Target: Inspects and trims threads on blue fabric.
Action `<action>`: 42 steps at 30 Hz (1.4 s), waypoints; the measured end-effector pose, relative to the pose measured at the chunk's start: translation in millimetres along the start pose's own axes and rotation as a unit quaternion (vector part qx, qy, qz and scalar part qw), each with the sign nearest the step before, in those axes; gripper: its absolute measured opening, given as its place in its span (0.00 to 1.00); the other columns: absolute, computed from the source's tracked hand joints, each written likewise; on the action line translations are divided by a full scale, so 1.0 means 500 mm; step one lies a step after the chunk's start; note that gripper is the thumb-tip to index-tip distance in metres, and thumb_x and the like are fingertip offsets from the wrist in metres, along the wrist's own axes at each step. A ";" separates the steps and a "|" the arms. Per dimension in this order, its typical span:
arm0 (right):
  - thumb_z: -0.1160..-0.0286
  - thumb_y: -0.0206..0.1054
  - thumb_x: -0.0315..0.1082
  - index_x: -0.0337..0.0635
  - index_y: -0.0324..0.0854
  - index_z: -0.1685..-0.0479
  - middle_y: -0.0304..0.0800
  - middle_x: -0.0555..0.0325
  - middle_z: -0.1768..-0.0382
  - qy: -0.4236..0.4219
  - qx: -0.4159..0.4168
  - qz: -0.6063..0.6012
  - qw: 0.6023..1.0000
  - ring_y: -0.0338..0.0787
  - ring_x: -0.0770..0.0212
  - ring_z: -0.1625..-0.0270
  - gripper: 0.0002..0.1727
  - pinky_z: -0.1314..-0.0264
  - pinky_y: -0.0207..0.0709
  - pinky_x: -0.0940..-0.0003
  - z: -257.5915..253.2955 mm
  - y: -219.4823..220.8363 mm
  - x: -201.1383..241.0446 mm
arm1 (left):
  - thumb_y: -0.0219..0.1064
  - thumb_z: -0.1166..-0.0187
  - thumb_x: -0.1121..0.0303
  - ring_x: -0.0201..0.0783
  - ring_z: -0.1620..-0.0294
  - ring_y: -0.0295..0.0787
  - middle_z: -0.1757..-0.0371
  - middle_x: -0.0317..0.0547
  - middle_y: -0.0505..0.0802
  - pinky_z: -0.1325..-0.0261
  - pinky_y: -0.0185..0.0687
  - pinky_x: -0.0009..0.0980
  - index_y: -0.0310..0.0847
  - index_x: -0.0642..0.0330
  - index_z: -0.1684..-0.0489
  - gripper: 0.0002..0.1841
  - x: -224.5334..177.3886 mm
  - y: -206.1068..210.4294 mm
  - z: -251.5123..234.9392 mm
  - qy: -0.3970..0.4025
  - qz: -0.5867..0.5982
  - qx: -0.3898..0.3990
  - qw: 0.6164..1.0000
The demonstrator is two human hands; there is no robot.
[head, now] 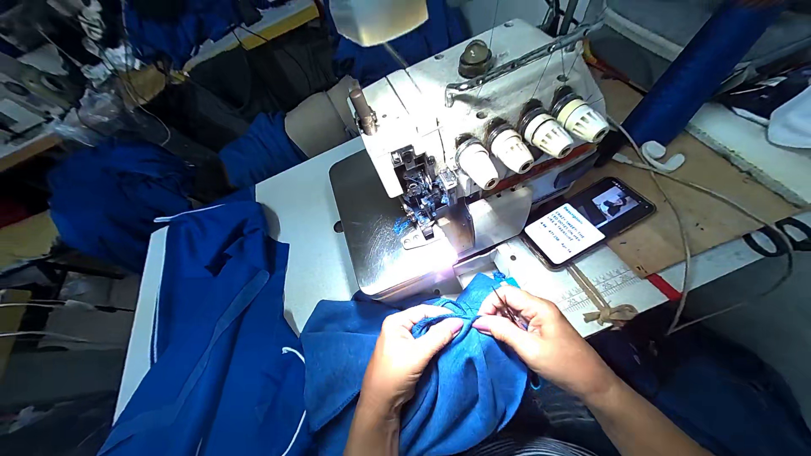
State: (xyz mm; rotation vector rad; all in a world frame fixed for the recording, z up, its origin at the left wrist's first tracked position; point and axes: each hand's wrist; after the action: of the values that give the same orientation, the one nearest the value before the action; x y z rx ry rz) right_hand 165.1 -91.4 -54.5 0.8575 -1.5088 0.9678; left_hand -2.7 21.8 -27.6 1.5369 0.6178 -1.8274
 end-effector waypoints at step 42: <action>0.25 0.71 0.36 0.45 0.92 0.50 0.87 0.66 0.62 -0.200 -0.086 0.210 0.953 0.84 0.78 0.63 0.11 0.62 0.80 0.85 0.026 0.010 -0.020 | 0.74 0.30 0.74 0.30 0.59 0.92 0.62 0.44 0.96 0.51 0.88 0.26 0.95 0.60 0.64 0.04 0.033 -0.008 -0.003 0.036 0.039 0.009 0.999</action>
State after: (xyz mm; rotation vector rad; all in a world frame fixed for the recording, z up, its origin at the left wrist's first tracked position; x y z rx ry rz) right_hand 156.8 -101.2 -65.9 0.6407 -2.1520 0.9813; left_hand -6.4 22.5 -44.5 1.6227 0.5670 -1.7298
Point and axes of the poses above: each hand's wrist, its own z-axis away from the middle knuckle, its own y-axis out of the palm, x = y × z
